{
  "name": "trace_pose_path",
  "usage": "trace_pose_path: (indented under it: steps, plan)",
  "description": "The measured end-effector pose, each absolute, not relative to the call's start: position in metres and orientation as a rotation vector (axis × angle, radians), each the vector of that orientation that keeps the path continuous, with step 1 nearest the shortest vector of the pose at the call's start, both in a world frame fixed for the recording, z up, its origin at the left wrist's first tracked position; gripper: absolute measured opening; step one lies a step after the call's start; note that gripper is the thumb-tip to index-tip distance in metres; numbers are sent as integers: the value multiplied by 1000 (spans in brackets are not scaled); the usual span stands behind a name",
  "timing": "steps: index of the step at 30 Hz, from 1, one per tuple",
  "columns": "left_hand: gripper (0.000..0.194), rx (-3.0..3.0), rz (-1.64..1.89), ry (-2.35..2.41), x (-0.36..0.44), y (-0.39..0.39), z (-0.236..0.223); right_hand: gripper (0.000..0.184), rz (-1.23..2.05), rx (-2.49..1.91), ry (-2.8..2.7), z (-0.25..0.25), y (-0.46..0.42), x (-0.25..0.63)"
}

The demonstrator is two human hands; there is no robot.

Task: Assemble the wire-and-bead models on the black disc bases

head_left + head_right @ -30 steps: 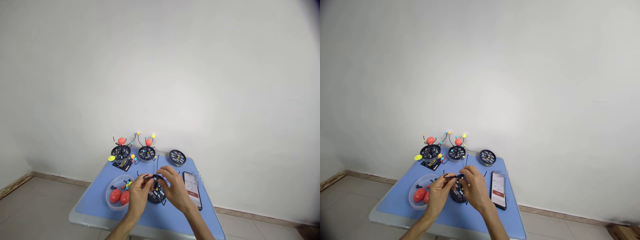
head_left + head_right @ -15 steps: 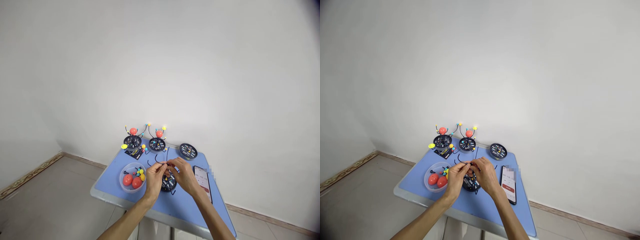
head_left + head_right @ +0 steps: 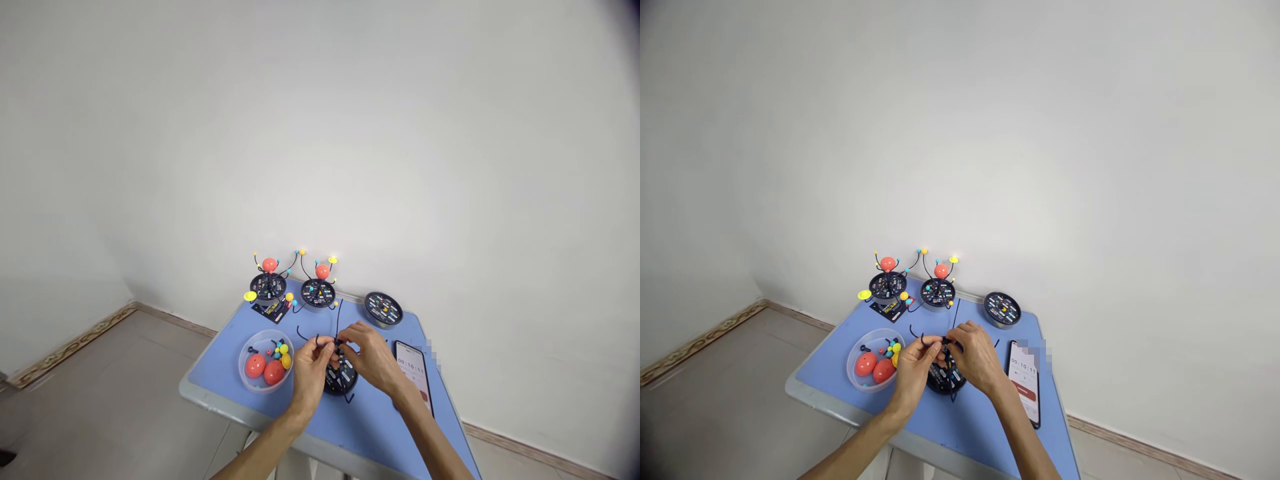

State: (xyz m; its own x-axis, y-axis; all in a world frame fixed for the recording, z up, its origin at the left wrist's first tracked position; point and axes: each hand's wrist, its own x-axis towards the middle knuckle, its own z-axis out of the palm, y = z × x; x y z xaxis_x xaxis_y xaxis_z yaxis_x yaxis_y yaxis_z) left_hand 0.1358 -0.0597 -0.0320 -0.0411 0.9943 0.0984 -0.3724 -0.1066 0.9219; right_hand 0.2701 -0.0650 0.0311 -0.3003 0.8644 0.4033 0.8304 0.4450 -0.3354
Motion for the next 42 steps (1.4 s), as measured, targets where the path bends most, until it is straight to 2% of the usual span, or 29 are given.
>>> trace_pose_path:
  steps: [16, 24, 31, 42]
  plan:
    - [26, 1020, 1456, 964, 144, -63, -48, 27, 37, -1655, -2316, 28, -65, 267]
    - [33, 1002, 1420, 1016, 146, -62, -54, 28, 81, -1778, -2354, 36, -62, 264]
    - [25, 1042, 1400, 1042, 146, -63, -55, 25, 111, -1817, -2425, 36, -56, 261]
    - [33, 927, 1340, 1047, 146, -62, -68, 24, 112, -1852, -2442, 28, -55, 260]
